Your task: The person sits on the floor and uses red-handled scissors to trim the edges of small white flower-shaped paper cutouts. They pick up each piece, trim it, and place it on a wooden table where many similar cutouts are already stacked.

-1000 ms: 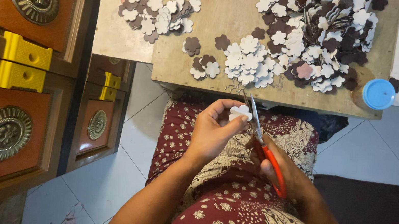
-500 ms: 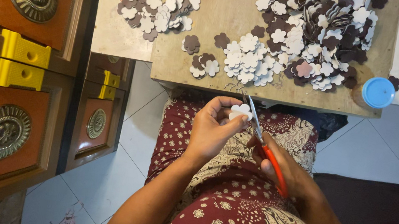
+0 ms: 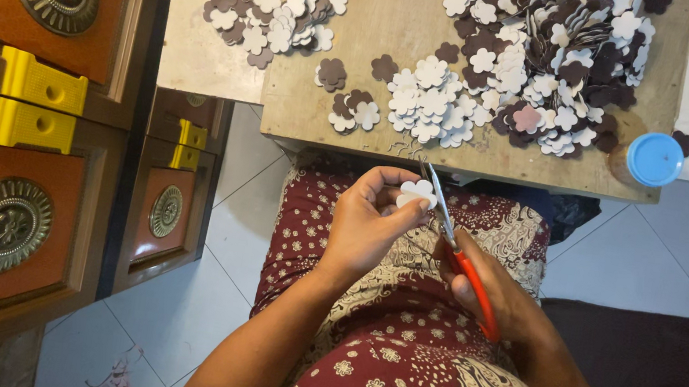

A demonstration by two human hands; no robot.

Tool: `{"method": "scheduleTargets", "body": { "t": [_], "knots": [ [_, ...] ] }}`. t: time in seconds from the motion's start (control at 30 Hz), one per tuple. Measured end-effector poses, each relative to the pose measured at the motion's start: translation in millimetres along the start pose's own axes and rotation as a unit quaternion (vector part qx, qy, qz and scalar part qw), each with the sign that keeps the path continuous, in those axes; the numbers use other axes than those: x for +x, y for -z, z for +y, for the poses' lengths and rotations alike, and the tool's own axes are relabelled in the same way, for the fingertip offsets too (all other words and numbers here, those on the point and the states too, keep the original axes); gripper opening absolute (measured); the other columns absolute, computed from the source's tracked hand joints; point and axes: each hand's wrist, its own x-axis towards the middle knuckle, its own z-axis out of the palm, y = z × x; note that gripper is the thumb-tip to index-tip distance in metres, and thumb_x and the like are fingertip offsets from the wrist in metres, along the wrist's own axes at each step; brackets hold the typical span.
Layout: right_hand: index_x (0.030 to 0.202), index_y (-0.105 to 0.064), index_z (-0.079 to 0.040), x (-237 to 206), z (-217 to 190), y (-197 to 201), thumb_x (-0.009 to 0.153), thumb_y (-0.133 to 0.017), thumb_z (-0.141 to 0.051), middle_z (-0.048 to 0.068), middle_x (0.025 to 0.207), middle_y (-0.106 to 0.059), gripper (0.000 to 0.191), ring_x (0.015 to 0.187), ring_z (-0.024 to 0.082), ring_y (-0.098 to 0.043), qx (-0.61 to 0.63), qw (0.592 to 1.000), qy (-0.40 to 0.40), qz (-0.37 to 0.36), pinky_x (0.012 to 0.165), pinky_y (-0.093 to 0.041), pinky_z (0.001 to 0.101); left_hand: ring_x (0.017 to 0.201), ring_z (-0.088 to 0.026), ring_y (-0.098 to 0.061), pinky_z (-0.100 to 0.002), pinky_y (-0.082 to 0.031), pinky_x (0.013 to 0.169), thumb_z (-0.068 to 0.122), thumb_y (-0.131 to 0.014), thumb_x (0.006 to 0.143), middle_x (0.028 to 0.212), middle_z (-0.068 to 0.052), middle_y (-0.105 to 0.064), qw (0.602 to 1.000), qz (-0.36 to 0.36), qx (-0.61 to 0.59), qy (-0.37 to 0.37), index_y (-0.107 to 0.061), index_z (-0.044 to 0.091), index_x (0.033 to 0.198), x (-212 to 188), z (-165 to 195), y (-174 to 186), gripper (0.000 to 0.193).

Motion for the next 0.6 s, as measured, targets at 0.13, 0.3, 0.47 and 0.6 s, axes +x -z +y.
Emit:
{"method": "scheduleTargets", "body": {
  "t": [0.13, 0.3, 0.47, 0.6],
  "knots": [
    [0.13, -0.049, -0.002, 0.5, 3.7, 0.7, 0.082, -0.026, -0.092, 0.006, 0.083, -0.054, 0.105, 0.074, 0.02, -0.051, -0.007, 1.0, -0.012, 0.005, 0.062, -0.048, 0.0387, 0.089, -0.014, -0.072, -0.028, -0.063, 0.082, 0.0, -0.073, 0.091, 0.101, -0.012, -0.072, 1.0, -0.008, 0.006, -0.003, -0.059, -0.006, 0.122, 0.6, 0.8, 2.1, 0.035],
    [0.127, -0.049, -0.007, -0.5, 5.9, 0.1, 0.075, -0.025, -0.096, 0.005, 0.074, -0.051, 0.105, 0.066, 0.019, -0.048, -0.011, 0.999, -0.05, 0.005, 0.055, -0.046, 0.0386, 0.089, -0.014, -0.073, -0.028, -0.063, 0.082, 0.002, -0.072, 0.091, 0.101, -0.013, -0.073, 1.0, -0.006, 0.018, 0.011, -0.059, -0.005, 0.123, -0.3, 5.5, 3.4, 0.035],
    [0.107, -0.053, -0.008, -1.5, -0.8, -1.1, 0.076, -0.027, -0.097, 0.005, 0.078, -0.051, 0.098, 0.068, 0.019, -0.051, 0.016, 0.999, -0.041, -0.004, 0.056, -0.046, 0.0376, 0.09, -0.013, -0.072, -0.028, -0.063, 0.082, 0.002, -0.073, 0.091, 0.102, -0.012, -0.073, 1.0, -0.004, 0.02, 0.001, -0.059, -0.005, 0.122, -0.9, 7.9, 4.1, 0.035],
    [0.109, -0.052, -0.008, -1.8, -12.0, 0.9, 0.077, -0.032, -0.096, 0.006, 0.08, -0.052, 0.096, 0.071, 0.02, -0.052, 0.034, 0.999, -0.039, 0.002, 0.059, -0.046, 0.038, 0.087, -0.013, -0.072, -0.027, -0.063, 0.08, 0.001, -0.074, 0.089, 0.1, -0.011, -0.072, 1.0, -0.001, 0.018, -0.001, -0.059, -0.005, 0.12, 1.0, 8.1, 4.6, 0.035]
  ]
}}
